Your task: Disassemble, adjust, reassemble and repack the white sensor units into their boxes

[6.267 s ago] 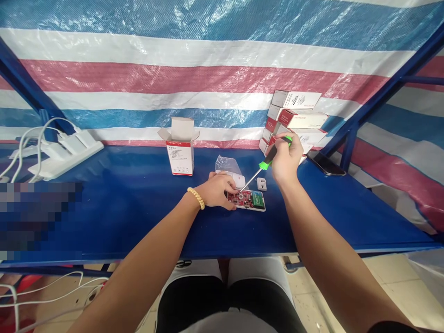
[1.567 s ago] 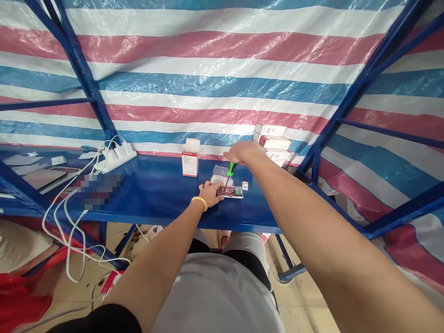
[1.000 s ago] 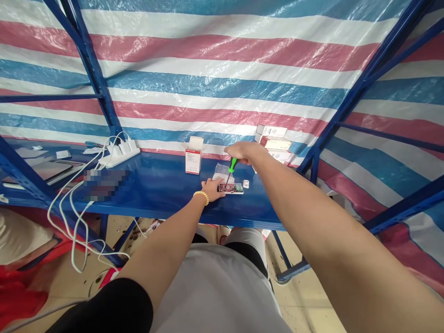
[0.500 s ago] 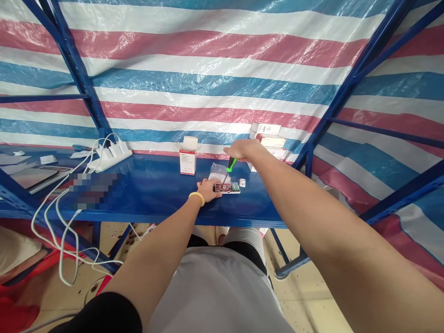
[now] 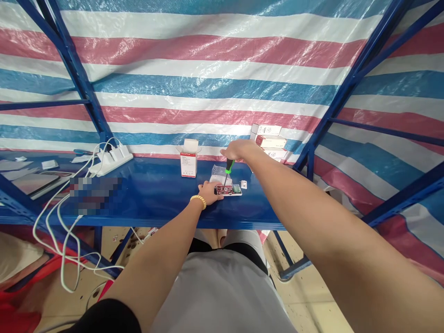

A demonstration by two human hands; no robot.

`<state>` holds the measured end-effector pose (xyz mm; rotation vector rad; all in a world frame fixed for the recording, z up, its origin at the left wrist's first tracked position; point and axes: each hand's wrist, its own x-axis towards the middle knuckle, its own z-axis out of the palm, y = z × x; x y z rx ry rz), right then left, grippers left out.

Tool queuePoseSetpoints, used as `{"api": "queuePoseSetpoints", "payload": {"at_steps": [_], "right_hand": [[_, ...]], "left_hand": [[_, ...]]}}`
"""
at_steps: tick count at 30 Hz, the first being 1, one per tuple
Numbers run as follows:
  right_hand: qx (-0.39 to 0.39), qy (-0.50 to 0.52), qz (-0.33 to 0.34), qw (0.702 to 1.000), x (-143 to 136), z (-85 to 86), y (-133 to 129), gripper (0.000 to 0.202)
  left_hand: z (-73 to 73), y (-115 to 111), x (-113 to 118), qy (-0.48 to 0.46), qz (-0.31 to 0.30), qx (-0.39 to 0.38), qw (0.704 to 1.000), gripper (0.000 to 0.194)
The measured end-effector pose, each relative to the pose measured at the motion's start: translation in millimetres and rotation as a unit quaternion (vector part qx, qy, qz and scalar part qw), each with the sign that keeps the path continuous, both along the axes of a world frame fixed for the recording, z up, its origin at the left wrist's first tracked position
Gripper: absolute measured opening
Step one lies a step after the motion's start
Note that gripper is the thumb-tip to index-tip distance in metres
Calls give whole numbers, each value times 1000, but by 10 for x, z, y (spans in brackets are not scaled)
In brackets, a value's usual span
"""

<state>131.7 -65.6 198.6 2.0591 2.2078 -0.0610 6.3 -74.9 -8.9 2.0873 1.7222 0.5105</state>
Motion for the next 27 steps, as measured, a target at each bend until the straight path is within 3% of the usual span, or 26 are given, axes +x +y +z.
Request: {"api": "queuePoseSetpoints", "payload": {"at_steps": [4,6,10,13,19,24,27], "right_hand": [[-86,110,-24,990,19,17,-47,46],[-105,96,-10,990,5,18,-55,41],[-25,-11,16,999,-69,-10,-23,22],[42,-7,4,999,-109,-34,18,27],[9,-24,-27,999,-110,16,11,39],[-71,96,1,993,42,-39,30,35],[-48,172,44,983,255,-167,154,28]], "left_hand": [[8,-6,2,0,4,-6,1000,70],[6,-3,3,1,4,-6,1000,70],[-2,11,6,2,4,-4,1000,71],[-5,22,7,2,1,-3,1000,71],[0,17,4,-2,-3,-4,1000,71],[66,3,9,3,-28,-6,1000,68],[146,19,13,10,-60,-12,998,65]]}}
